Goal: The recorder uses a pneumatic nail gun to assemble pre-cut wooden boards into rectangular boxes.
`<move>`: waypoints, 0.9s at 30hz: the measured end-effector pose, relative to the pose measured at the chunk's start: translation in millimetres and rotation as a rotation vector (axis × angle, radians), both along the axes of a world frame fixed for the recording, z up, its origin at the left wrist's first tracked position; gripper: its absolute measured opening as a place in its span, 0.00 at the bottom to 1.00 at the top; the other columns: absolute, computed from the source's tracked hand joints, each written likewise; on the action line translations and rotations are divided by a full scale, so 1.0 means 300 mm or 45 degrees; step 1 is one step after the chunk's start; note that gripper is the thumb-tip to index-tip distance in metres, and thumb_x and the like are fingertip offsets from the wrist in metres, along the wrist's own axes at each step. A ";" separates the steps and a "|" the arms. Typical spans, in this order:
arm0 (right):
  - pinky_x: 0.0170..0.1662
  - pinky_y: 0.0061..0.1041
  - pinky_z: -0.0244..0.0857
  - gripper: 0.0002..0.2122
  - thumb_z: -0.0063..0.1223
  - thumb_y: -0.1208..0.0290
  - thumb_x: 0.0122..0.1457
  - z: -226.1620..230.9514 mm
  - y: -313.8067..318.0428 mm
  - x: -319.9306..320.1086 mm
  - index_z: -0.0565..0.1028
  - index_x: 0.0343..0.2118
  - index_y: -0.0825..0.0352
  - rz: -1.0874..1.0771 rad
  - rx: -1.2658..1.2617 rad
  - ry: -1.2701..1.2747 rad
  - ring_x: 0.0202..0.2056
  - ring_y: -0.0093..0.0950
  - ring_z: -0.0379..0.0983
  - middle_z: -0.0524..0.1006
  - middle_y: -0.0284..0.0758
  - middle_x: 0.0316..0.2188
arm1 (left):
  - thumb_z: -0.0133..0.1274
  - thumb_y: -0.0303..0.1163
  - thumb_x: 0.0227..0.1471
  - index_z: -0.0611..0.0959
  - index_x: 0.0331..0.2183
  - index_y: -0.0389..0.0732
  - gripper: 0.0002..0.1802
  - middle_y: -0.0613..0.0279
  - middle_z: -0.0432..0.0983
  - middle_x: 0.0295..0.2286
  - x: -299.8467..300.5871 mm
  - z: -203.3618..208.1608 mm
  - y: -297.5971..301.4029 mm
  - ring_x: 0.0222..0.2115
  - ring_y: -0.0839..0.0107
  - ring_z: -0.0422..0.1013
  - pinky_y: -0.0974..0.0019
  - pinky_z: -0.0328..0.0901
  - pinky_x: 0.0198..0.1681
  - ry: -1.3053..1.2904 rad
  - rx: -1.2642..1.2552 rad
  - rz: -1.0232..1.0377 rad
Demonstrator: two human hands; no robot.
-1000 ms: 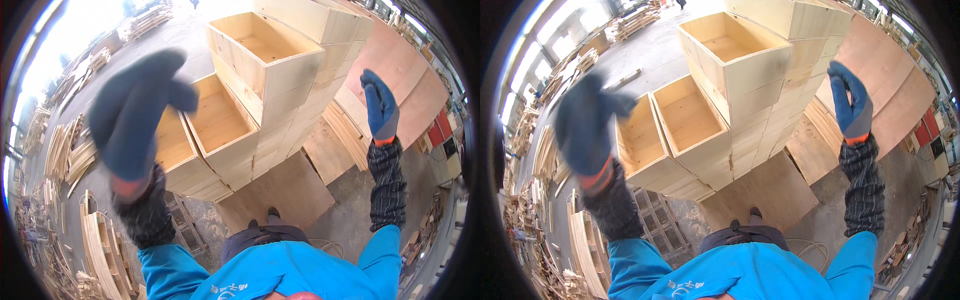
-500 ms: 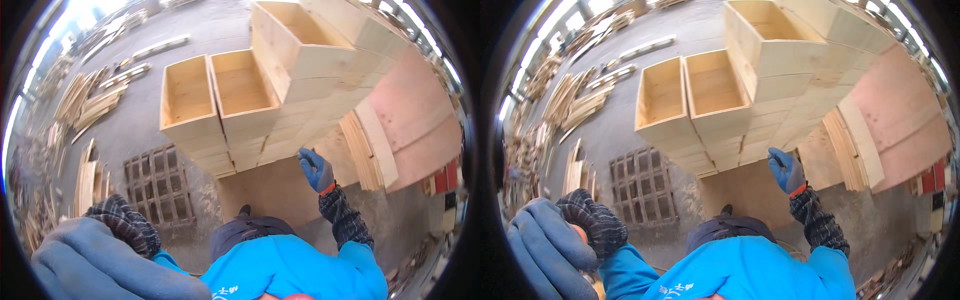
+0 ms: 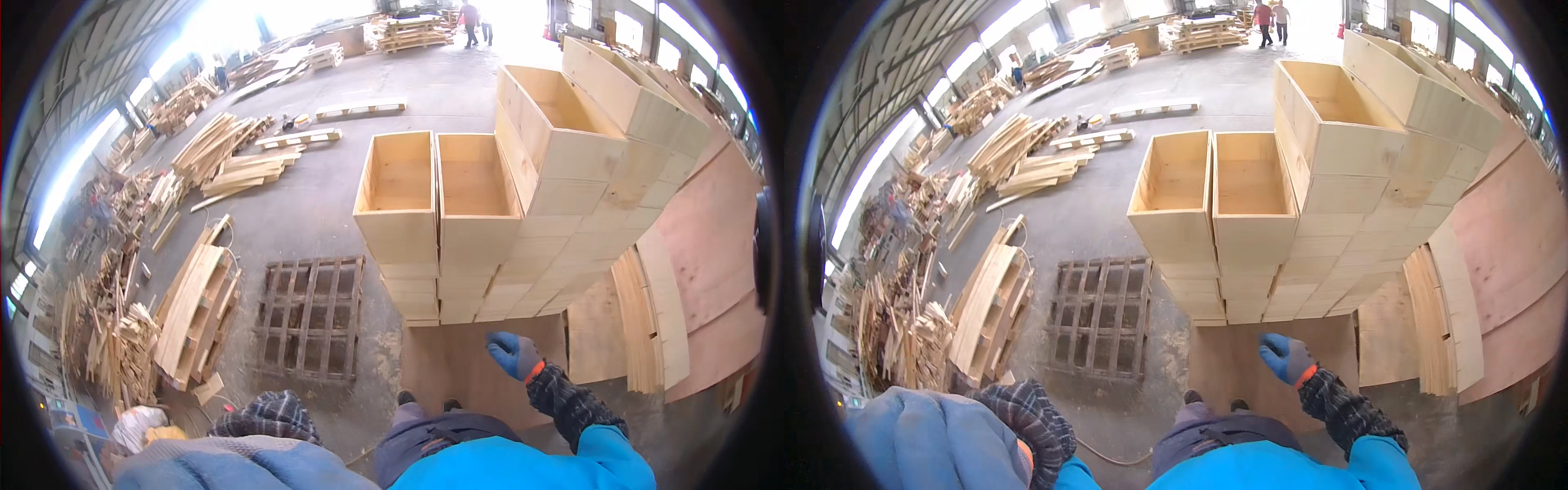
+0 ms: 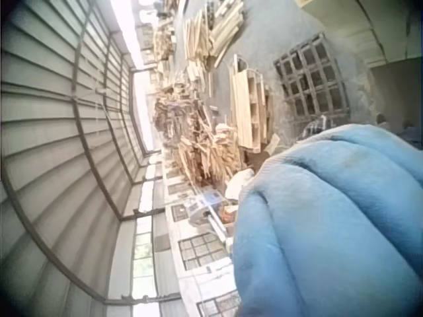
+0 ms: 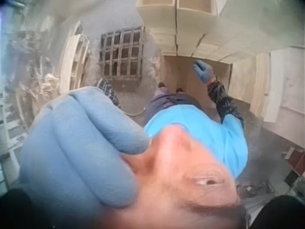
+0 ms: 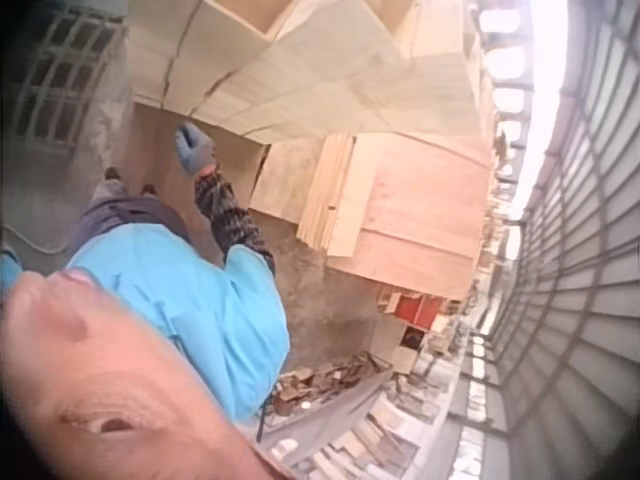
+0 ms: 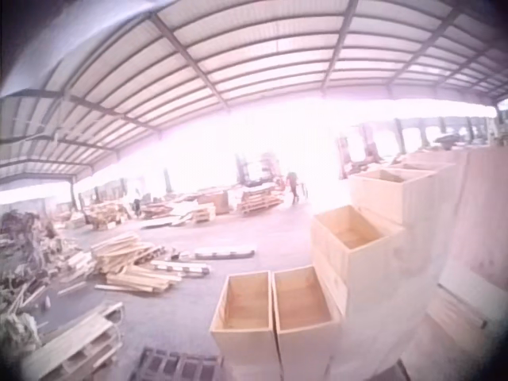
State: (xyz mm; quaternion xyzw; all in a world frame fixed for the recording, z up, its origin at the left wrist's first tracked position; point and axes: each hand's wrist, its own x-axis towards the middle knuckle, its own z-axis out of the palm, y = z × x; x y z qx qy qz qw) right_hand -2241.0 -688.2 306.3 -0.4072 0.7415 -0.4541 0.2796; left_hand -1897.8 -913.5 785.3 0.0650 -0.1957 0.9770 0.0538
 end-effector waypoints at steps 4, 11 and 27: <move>0.49 0.34 0.78 0.19 0.62 0.64 0.67 0.018 -0.013 0.030 0.81 0.54 0.72 0.109 -0.011 0.148 0.43 0.39 0.86 0.86 0.50 0.44 | 0.44 0.26 0.71 0.81 0.55 0.42 0.16 0.58 0.77 0.29 0.112 -0.023 0.018 0.26 0.67 0.73 0.55 0.72 0.35 0.097 -0.039 0.052; 0.54 0.33 0.76 0.20 0.61 0.63 0.68 -0.127 0.080 0.241 0.81 0.56 0.71 0.159 0.213 -0.011 0.48 0.34 0.85 0.86 0.48 0.47 | 0.44 0.26 0.71 0.81 0.55 0.41 0.17 0.56 0.78 0.31 0.454 -0.076 -0.014 0.27 0.66 0.74 0.55 0.73 0.35 0.238 -0.153 0.140; 0.54 0.30 0.76 0.15 0.61 0.66 0.68 -0.487 -0.011 1.344 0.83 0.53 0.69 0.796 0.458 0.293 0.48 0.29 0.85 0.87 0.43 0.47 | 0.44 0.26 0.71 0.79 0.58 0.39 0.18 0.54 0.79 0.33 2.057 -0.563 0.625 0.29 0.64 0.75 0.55 0.74 0.37 0.164 -0.094 0.975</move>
